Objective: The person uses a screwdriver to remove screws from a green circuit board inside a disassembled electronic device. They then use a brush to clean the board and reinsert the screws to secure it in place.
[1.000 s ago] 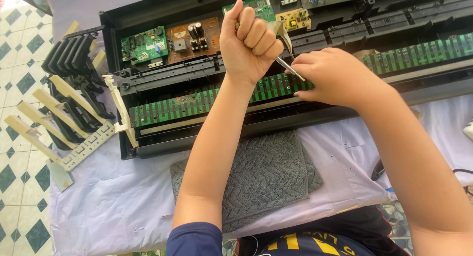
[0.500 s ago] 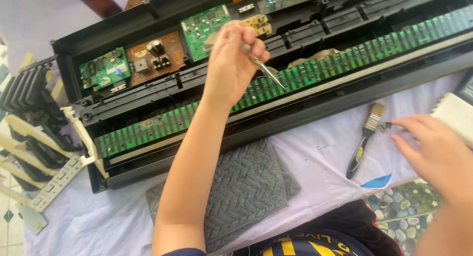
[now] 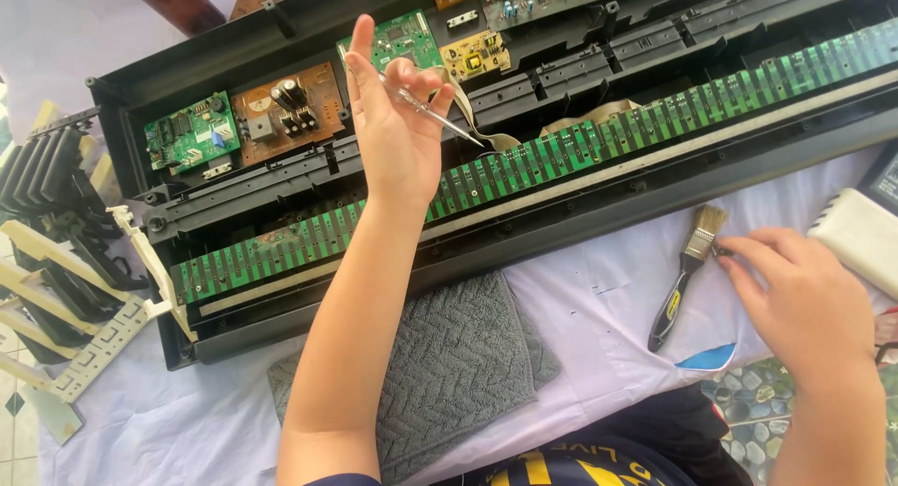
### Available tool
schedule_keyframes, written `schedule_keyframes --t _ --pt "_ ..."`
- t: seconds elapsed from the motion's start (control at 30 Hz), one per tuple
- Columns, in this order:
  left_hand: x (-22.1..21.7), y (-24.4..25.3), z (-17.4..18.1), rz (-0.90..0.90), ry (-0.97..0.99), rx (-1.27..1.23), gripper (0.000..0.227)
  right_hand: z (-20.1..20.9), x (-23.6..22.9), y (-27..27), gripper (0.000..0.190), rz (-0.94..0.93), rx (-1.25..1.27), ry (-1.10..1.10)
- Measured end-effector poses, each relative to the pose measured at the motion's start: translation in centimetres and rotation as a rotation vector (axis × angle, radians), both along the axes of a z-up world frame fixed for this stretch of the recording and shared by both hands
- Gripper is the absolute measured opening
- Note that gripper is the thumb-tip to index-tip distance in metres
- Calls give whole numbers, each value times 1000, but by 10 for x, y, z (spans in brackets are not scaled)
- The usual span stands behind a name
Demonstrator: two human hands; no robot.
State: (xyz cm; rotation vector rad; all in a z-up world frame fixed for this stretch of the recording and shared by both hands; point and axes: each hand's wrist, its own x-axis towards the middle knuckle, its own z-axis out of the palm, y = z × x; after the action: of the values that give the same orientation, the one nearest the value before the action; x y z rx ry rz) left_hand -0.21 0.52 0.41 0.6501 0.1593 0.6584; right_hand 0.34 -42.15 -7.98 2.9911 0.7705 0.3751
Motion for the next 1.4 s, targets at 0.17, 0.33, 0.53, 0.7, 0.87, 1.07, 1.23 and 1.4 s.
schedule_keyframes --t 0.17,0.33,0.53,0.7,0.87,1.07,1.23,1.4 --pt "2 3 -6 9 55 -63 41 0 -6 2 23 45 29 -80" --pt "4 9 -9 12 44 -114 35 -8 -3 0 9 104 120 -123" --pt "2 9 -10 -78 -19 -117 34 -15 -4 2 6 110 183 -82" --pt "6 9 -18 -219 -128 -94 42 -22 -4 -2 5 73 110 -164" --pt "-2 16 -15 -165 -89 -115 43 -25 -8 -8 5 62 280 -159" --pt "-3 33 -18 -91 -159 -189 44 50 -16 49 10 77 921 247" --pt "-2 16 -12 -112 -112 -116 42 112 18 117 9 207 1142 510" --pt "-1 14 -10 -178 -97 -63 41 94 94 174 9 581 684 399"
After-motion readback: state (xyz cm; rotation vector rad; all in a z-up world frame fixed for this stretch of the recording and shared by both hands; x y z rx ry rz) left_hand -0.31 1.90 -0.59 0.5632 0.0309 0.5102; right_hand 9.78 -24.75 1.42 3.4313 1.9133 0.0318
